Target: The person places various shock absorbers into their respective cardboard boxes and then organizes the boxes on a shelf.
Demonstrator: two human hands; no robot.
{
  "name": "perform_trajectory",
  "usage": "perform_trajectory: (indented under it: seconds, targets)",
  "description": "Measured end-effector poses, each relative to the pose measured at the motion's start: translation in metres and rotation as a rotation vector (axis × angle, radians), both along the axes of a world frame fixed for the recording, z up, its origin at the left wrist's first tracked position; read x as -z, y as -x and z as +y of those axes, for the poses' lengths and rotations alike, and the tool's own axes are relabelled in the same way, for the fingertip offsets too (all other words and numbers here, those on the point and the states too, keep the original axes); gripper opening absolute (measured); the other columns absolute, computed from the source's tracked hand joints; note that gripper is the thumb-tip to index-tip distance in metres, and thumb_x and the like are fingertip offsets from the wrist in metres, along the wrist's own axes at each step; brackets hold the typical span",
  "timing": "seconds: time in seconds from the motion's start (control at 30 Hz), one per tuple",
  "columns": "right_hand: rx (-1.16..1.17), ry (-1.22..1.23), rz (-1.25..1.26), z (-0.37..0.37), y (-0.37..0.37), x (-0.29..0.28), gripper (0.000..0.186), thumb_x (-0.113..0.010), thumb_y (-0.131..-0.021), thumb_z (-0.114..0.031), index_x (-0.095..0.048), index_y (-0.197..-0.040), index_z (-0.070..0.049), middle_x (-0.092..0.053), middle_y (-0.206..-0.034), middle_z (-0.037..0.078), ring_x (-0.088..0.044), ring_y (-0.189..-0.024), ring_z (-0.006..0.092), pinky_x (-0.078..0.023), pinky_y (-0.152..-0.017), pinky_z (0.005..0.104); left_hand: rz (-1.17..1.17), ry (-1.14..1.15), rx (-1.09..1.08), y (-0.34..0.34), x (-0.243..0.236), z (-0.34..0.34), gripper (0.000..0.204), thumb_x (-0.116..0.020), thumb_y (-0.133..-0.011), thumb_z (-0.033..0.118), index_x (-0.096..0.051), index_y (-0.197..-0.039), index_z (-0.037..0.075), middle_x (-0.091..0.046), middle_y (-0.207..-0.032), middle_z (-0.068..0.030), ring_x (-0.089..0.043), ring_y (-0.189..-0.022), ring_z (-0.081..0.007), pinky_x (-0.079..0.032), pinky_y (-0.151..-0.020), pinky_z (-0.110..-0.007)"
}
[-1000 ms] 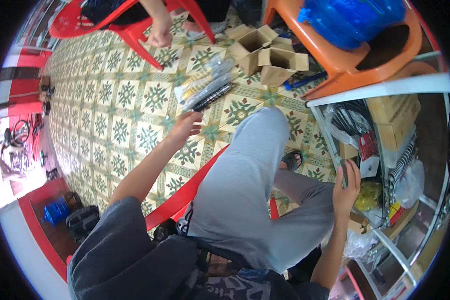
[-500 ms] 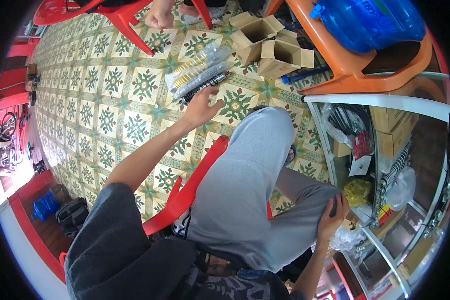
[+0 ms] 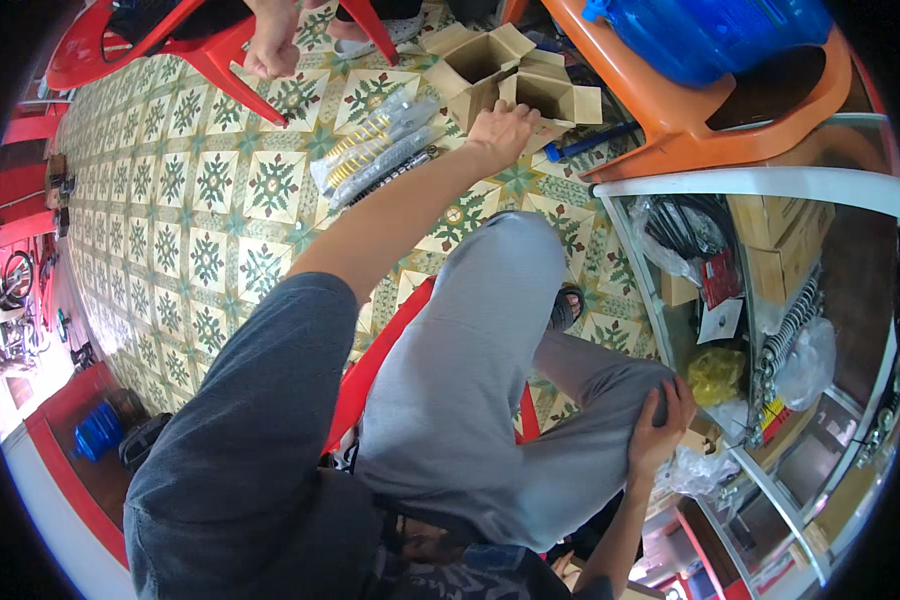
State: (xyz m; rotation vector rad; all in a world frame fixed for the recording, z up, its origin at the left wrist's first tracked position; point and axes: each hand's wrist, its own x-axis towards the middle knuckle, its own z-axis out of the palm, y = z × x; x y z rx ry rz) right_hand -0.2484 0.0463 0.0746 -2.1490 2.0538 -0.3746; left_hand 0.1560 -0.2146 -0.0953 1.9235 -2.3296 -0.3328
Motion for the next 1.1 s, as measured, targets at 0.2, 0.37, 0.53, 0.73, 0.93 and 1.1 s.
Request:
perform_trajectory:
  seconds: [0.2, 0.37, 0.53, 0.73, 0.93, 1.1]
  targets:
    - [0.005, -0.019, -0.036, 0.000, 0.001, -0.004, 0.021, -0.069, -0.095, -0.009, -0.070, -0.110, 0.005, -0.065, -0.131, 0.022, -0.057, -0.125, 0.0416, -0.043, -0.109, 0.0520, 0.022, -0.007, 0.125, 0.012, -0.003, 0.007, 0.024, -0.062, -0.085, 0.007, -0.068, -0.108, 0.006, -0.065, -0.119, -0.0083, -0.062, -0.115, -0.0298, -0.058, -0.087, -0.044]
    - [-0.004, 0.048, -0.042, -0.012, -0.011, -0.010, 0.025, -0.069, -0.096, -0.006, -0.068, -0.118, 0.005, -0.064, -0.132, 0.023, -0.061, -0.121, 0.0401, -0.047, -0.105, 0.0502, 0.247, 0.212, 0.357, 0.025, -0.079, 0.023, 0.022, -0.069, -0.082, 0.015, -0.068, -0.103, 0.007, -0.066, -0.114, -0.0071, -0.063, -0.118, -0.0293, -0.058, -0.087, -0.044]
    - [-0.126, 0.231, -0.109, -0.062, -0.083, -0.050, 0.042, -0.074, -0.092, -0.005, -0.061, -0.132, 0.004, -0.061, -0.138, 0.023, -0.063, -0.120, 0.0396, -0.052, -0.097, 0.0455, 0.370, 0.359, 0.657, 0.055, -0.152, 0.041, 0.024, -0.075, -0.080, 0.023, -0.071, -0.099, 0.009, -0.068, -0.109, -0.0031, -0.063, -0.118, -0.0251, -0.061, -0.081, -0.041]
    - [-0.277, 0.066, -0.061, -0.097, -0.088, -0.045, 0.021, -0.079, -0.085, -0.001, -0.070, -0.103, 0.004, -0.066, -0.109, 0.015, -0.064, -0.096, 0.0344, -0.051, -0.083, 0.0426, 0.457, 0.372, 0.798, 0.084, -0.192, 0.086, 0.020, -0.075, -0.075, 0.019, -0.071, -0.094, 0.013, -0.066, -0.104, -0.0031, -0.063, -0.108, -0.0259, -0.058, -0.087, -0.037]
    - [-0.225, 0.075, -0.067, -0.071, -0.054, -0.037, 0.018, -0.079, -0.085, -0.002, -0.066, -0.094, 0.006, -0.065, -0.094, 0.015, -0.063, -0.086, 0.0357, -0.050, -0.078, 0.0430, 1.039, 0.412, 0.278, 0.019, -0.141, 0.106, 0.027, -0.078, -0.087, 0.020, -0.073, -0.112, 0.010, -0.069, -0.116, -0.0097, -0.062, -0.113, -0.0309, -0.050, -0.098, -0.042]
    - [-0.129, 0.148, -0.041, -0.048, -0.028, -0.031, 0.018, -0.079, -0.087, -0.003, -0.066, -0.092, 0.008, -0.066, -0.092, 0.018, -0.063, -0.081, 0.0352, -0.049, -0.070, 0.0436, 0.316, 0.021, -0.333, -0.114, 0.041, 0.149, 0.064, -0.074, -0.090, 0.034, -0.052, -0.141, 0.002, -0.058, -0.135, -0.0232, -0.054, -0.127, -0.0416, -0.045, -0.111, -0.049]
